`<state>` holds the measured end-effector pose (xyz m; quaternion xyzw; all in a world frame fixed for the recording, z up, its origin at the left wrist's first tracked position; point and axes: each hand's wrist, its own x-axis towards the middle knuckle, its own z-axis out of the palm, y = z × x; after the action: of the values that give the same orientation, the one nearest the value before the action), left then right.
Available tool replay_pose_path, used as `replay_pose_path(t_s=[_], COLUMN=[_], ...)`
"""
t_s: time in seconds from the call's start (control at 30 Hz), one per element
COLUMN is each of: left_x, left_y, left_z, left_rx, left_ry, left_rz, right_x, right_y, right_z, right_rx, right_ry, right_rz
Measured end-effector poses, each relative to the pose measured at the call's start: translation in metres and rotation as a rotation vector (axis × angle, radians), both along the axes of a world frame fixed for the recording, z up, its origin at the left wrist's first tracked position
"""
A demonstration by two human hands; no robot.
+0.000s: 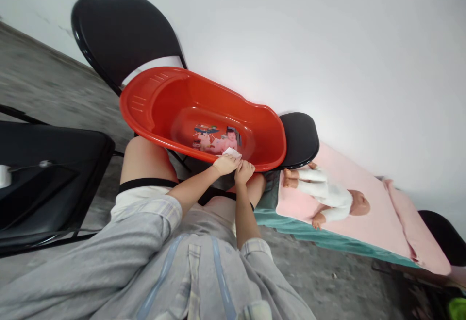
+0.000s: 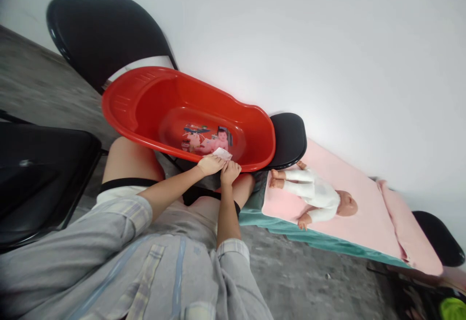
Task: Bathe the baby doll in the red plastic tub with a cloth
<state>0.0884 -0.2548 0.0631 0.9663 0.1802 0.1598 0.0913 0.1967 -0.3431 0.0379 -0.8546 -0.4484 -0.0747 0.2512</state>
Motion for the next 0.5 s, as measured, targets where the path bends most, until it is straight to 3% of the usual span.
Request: replay_pose_path(t_s=[0.23,0.5], left_x=[-0.0012,-0.0004], left_y=[-0.0005,0.0000], left_z=[0.0007,0.0005], left_rx=[-0.005,-0.035], left_ry=[0.018,-0.013], left_rz=[0.002,0.023], right_x=[0.0005,0.0027], right_y=[0.0002,0.0004], right_z=[-0.0011,-0.0029], right_rx=[0.031,-0.038], right_ry=[0.009,-0.016], right_rz=[0.011,0.001])
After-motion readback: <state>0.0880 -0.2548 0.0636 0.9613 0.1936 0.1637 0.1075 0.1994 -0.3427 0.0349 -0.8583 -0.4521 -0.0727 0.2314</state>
